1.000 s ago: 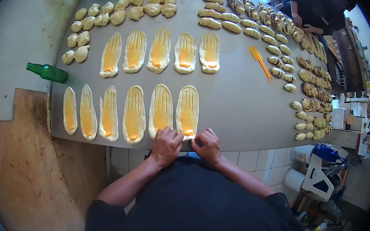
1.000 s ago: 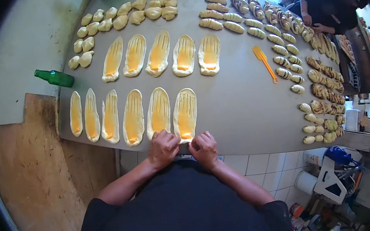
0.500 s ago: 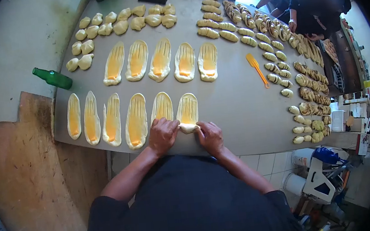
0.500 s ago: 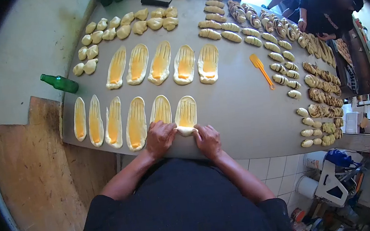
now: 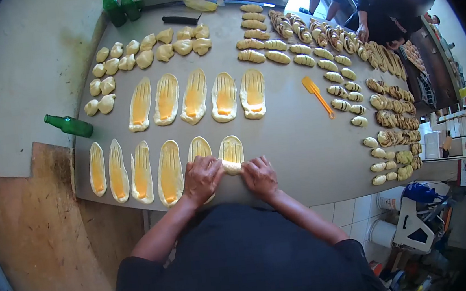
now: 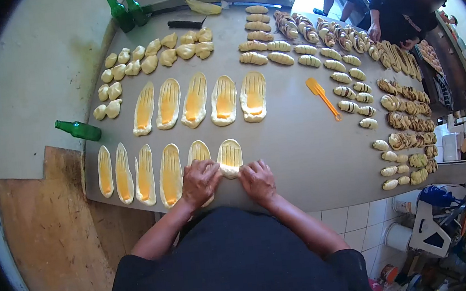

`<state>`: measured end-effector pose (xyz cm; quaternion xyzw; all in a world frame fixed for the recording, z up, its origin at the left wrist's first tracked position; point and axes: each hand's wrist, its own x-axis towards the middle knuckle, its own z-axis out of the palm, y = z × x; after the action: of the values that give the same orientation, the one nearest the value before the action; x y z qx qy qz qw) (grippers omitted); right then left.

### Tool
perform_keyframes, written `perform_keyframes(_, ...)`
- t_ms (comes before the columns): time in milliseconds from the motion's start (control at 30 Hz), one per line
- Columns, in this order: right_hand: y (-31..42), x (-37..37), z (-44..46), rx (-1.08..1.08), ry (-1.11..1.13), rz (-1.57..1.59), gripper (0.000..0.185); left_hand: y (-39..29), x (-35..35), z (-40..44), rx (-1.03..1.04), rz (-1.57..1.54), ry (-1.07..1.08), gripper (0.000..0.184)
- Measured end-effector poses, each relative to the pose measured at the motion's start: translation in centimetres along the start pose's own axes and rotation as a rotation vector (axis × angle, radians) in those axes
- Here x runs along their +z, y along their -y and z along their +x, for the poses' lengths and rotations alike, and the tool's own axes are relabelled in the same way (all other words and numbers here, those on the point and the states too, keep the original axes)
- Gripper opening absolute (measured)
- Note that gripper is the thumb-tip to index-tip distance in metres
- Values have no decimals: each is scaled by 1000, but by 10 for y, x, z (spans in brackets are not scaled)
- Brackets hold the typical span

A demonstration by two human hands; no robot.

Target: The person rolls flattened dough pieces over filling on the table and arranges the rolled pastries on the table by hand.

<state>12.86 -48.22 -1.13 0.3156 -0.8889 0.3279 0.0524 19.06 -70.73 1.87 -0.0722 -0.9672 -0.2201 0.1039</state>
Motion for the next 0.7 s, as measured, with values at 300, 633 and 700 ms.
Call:
perform_keyframes(300, -21, 6, 27, 84, -1, 101, 31, 26, 17, 28, -81, -104, 48, 34)
perform_keyframes(633, -54, 11, 59, 97, 45, 188, 40, 50, 16, 71, -164, -208, 265, 34)
perform_keyframes(700, -57, 9, 61, 20, 4, 140, 40, 42, 16, 68, 97, -46, -41, 38)
